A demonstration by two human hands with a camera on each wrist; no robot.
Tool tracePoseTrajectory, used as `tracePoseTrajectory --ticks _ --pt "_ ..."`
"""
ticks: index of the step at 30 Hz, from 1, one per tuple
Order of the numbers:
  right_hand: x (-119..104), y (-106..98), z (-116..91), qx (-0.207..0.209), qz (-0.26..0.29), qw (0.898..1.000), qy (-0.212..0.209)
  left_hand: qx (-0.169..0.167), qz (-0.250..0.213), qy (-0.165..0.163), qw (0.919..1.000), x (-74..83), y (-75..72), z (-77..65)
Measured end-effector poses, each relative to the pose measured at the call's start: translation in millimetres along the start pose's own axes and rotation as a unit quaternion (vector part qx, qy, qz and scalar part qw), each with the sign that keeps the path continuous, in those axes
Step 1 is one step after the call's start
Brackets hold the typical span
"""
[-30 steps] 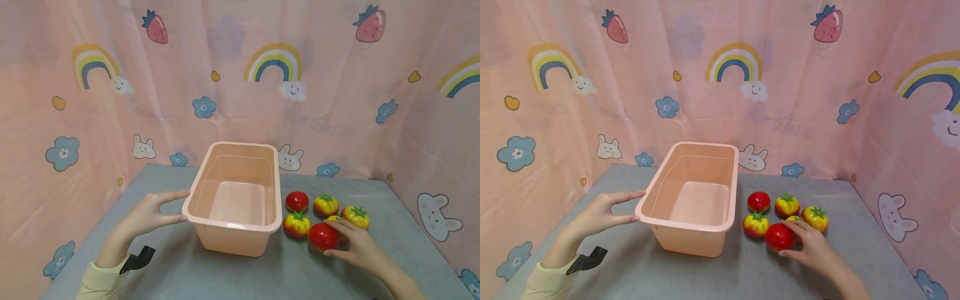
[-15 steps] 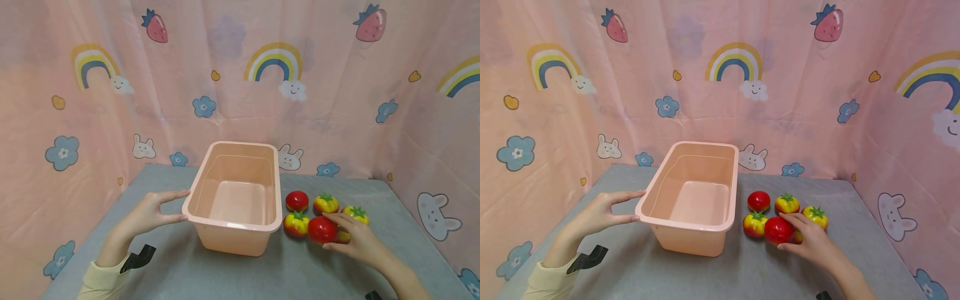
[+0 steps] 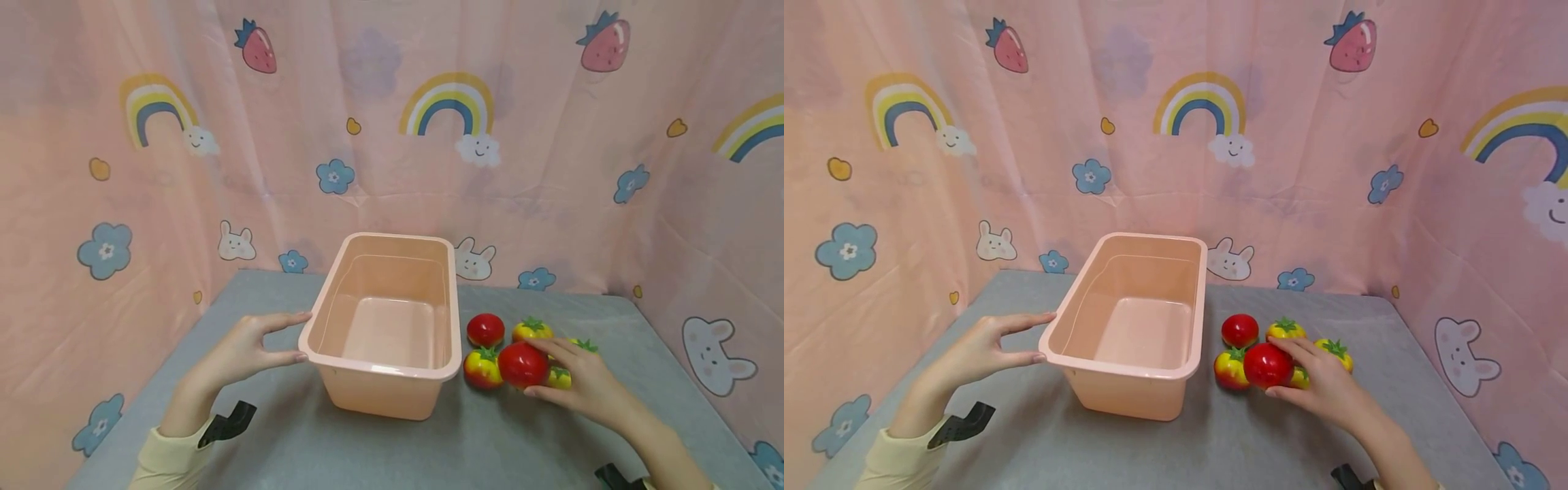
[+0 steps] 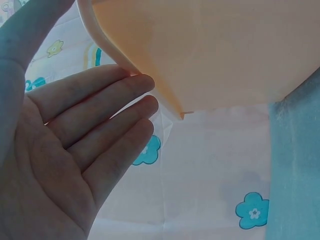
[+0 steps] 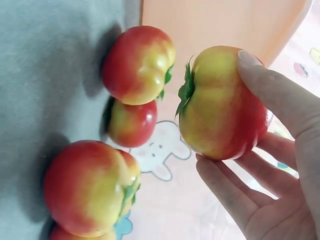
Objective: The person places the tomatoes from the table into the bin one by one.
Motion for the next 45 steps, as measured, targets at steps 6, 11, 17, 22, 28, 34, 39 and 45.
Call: tracePoseTrajectory --ticks 6,11,17,22,28,34,39,45 --pt "-3.7 -3.5 4.8 0.007 -0.005 1.0 -0.004 0.0 -0.003 0.001 1.0 -0.1 1.1 0.7" --pt "-6.8 -7.4 9.2 0.013 -0.01 1.0 -0.005 0.002 -0.001 0.002 1.0 0.2 1.2 1.3" --pt "-10.6 -13.9 16.6 0.04 -0.019 0.999 -0.032 0.003 -0.005 0.004 1.0 -0.2 1.3 1.0" --pt "-15.1 -21.3 23.5 0.045 -0.032 0.997 -0.049 0.004 -0.008 0.002 1.0 -0.8 1.1 0.8" --pt "-20.2 -28.7 30.6 0.036 -0.029 0.998 -0.052 0.004 -0.011 -0.007 0.9999 -1.7 1.0 0.0" --pt "-24.0 -33.4 36.7 0.044 -0.022 0.997 -0.066 0.007 -0.016 -0.007 0.9998 -2.4 1.2 -0.4" --pt "-26.5 -38.6 42.3 0.04 -0.019 0.997 -0.065 0.007 -0.02 -0.007 0.9997 -2.8 1.6 -0.5" --pt "-29.3 -46.4 49.0 0.037 -0.024 0.996 -0.072 0.007 -0.02 -0.009 0.9997 -2.6 2.2 -1.2"
Point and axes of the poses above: each hand's wrist, its own z-axis towards the middle knuckle, its own y-axis out of the palm, x = y × z, the point moved 2 cm from there along z, towards the middle knuckle, and after that the axes turned 10 degrees about -z, right-handed, at the moved point
